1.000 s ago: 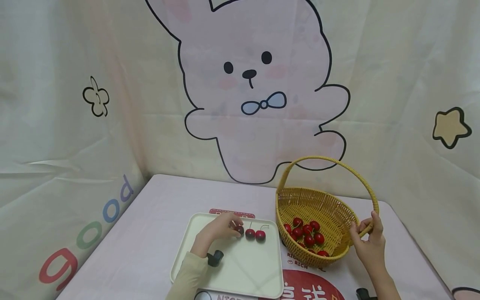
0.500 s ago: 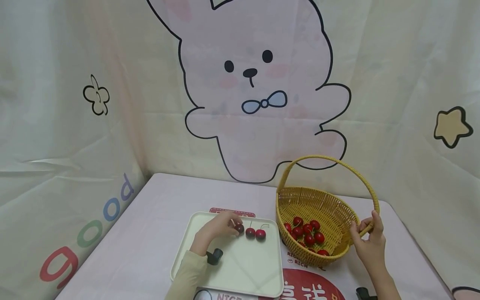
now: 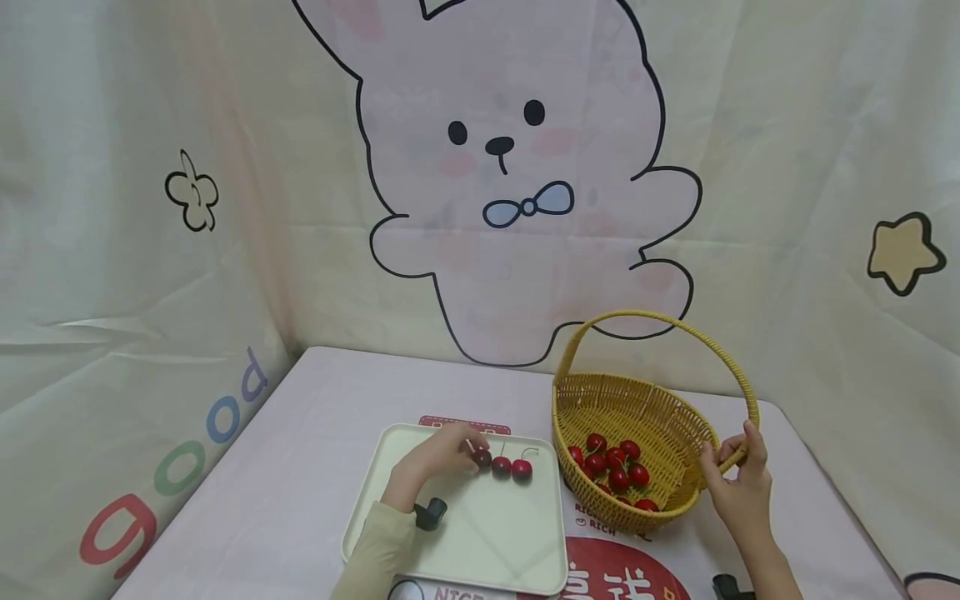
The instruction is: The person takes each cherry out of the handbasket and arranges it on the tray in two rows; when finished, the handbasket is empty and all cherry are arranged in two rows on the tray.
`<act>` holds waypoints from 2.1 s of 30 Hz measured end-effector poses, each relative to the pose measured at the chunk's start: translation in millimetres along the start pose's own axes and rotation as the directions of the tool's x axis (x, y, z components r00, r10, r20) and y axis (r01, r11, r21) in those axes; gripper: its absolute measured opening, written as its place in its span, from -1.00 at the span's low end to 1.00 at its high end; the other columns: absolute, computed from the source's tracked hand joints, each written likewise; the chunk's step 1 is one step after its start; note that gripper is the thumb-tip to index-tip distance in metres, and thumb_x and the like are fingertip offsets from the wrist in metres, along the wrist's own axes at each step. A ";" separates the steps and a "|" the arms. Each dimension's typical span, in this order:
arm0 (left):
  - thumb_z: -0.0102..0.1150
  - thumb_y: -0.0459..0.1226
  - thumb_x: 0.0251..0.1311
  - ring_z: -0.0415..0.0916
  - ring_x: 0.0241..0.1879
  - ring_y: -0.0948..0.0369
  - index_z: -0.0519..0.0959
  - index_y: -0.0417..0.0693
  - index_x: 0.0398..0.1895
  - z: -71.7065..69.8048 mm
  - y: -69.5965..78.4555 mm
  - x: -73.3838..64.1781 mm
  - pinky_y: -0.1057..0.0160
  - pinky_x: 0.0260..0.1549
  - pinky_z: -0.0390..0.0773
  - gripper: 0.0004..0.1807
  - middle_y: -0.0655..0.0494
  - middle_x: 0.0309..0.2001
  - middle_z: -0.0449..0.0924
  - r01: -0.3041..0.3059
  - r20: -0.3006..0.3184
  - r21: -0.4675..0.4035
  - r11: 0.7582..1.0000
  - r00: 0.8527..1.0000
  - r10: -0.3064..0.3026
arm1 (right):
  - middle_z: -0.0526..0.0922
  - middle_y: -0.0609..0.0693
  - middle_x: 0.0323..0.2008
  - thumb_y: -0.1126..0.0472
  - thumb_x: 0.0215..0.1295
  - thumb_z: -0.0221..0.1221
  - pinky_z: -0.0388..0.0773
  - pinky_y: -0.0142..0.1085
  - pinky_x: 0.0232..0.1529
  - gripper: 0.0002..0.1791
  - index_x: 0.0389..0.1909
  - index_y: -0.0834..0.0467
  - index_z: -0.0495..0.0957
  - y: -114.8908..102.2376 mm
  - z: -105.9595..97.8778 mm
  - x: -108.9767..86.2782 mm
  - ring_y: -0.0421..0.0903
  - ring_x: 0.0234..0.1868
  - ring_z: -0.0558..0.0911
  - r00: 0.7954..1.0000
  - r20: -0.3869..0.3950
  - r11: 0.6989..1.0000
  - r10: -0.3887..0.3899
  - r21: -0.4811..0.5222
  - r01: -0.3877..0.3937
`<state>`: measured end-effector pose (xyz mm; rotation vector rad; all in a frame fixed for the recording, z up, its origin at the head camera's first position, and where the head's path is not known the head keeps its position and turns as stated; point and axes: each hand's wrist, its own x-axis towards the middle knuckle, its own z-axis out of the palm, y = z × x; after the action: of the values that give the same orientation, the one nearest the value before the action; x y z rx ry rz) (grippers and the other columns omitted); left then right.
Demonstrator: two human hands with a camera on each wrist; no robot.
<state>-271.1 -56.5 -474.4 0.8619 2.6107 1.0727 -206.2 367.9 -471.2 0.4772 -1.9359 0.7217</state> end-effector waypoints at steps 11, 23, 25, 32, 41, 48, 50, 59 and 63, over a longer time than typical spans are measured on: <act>0.32 -0.48 -0.09 0.54 -0.21 0.14 0.61 -0.15 -0.10 -0.3 0.6 -0.9 0.32 -0.26 0.51 -0.62 0.05 -0.18 0.63 0.042 -0.006 0.000 0.999 0.999 -0.042 | 0.18 -0.15 -0.41 -0.04 0.33 -0.07 0.13 -0.66 -0.42 -0.34 0.24 0.28 -0.05 -3.2 -1.5 1.0 -0.41 -0.40 0.17 1.000 0.016 1.000 0.012 -0.010 -0.012; 0.31 -0.37 0.01 0.50 -0.11 0.16 0.58 -0.02 -0.04 0.9 6.8 -2.2 0.23 -0.13 0.52 -0.62 0.09 -0.07 0.60 0.015 -0.027 0.010 1.000 1.000 -0.014 | 0.17 -0.15 -0.41 -0.04 0.34 -0.08 0.12 -0.63 -0.44 -0.33 0.26 0.28 -0.06 -1.6 -0.8 -1.2 -0.40 -0.41 0.16 1.000 0.015 1.000 0.003 -0.011 -0.003; 0.31 -0.35 0.02 0.49 -0.09 0.17 0.57 0.00 -0.03 1.0 9.3 -2.4 0.22 -0.09 0.51 -0.62 0.10 -0.06 0.60 0.005 -0.031 0.017 1.000 0.999 -0.005 | 0.17 -0.15 -0.41 -0.03 0.33 -0.07 0.12 -0.62 -0.44 -0.33 0.26 0.28 -0.06 -2.1 -0.8 -1.0 -0.40 -0.41 0.16 1.000 0.012 1.000 0.001 -0.002 -0.001; 0.29 -0.32 0.05 0.52 -0.13 0.16 0.57 -0.05 -0.01 1.7 21.2 -1.4 0.23 -0.08 0.51 -0.63 0.02 -0.07 0.58 -0.072 -0.021 0.028 0.997 0.997 0.072 | 0.17 -0.18 -0.40 -0.02 0.33 -0.08 0.12 -0.62 -0.45 -0.34 0.27 0.28 -0.06 -4.2 -1.8 -0.1 -0.40 -0.40 0.17 1.000 0.015 1.000 0.013 0.004 -0.013; 0.24 -0.29 0.12 0.52 -0.13 0.17 0.59 -0.06 -0.04 12.2 38.9 6.0 0.28 -0.13 0.54 -0.70 0.04 -0.09 0.57 -0.174 -0.007 0.054 0.983 0.985 0.175 | 0.18 -0.15 -0.41 0.02 0.33 -0.06 0.12 -0.63 -0.42 -0.35 0.26 0.28 -0.05 -4.9 -0.4 0.1 -0.39 -0.40 0.18 1.000 0.008 1.000 0.012 0.023 -0.012; 0.19 -0.23 0.18 0.48 -0.11 0.23 0.58 -0.02 -0.03 35.8 61.1 15.5 0.34 -0.17 0.53 -0.72 0.13 -0.11 0.55 -0.281 -0.061 0.079 0.956 0.956 0.286 | 0.18 -0.15 -0.40 0.00 0.33 -0.05 0.12 -0.64 -0.40 -0.34 0.26 0.28 -0.05 -2.3 3.0 -1.7 -0.39 -0.40 0.18 1.000 -0.002 1.000 0.013 0.027 -0.013; 0.18 -0.22 0.19 0.48 -0.10 0.26 0.58 -0.01 -0.04 43.6 68.0 19.6 0.36 -0.14 0.52 -0.73 0.17 -0.10 0.54 -0.320 -0.079 0.095 0.943 0.942 0.328 | 0.19 -0.14 -0.40 0.00 0.33 -0.05 0.13 -0.64 -0.40 -0.34 0.26 0.28 -0.05 -1.9 3.8 -2.2 -0.38 -0.40 0.18 1.000 -0.005 1.000 0.011 0.028 -0.011; 0.12 -0.12 0.23 0.42 -0.05 0.38 0.59 0.06 -0.04 68.4 93.3 41.1 0.49 -0.05 0.42 -0.73 0.22 -0.08 0.55 -0.382 -0.114 0.156 0.911 0.909 0.401 | 0.19 -0.12 -0.41 0.03 0.32 -0.03 0.13 -0.65 -0.38 -0.34 0.26 0.29 -0.05 -1.1 2.5 -4.1 -0.37 -0.40 0.20 1.000 -0.011 0.999 0.008 0.033 -0.008; 0.11 -0.13 0.23 0.43 -0.08 0.39 0.59 0.11 -0.03 75.9 103.9 53.1 0.55 -0.10 0.40 -0.74 0.25 -0.09 0.54 -0.373 -0.072 0.186 0.909 0.918 0.391 | 0.19 -0.11 -0.42 0.06 0.32 -0.03 0.14 -0.66 -0.39 -0.35 0.26 0.30 -0.05 -0.7 1.2 -4.9 -0.38 -0.40 0.20 1.000 -0.015 0.999 0.001 0.038 0.000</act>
<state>-239.5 77.7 -454.9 1.4433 2.7198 1.0147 -204.3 366.7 -475.7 0.4931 -1.9110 0.7612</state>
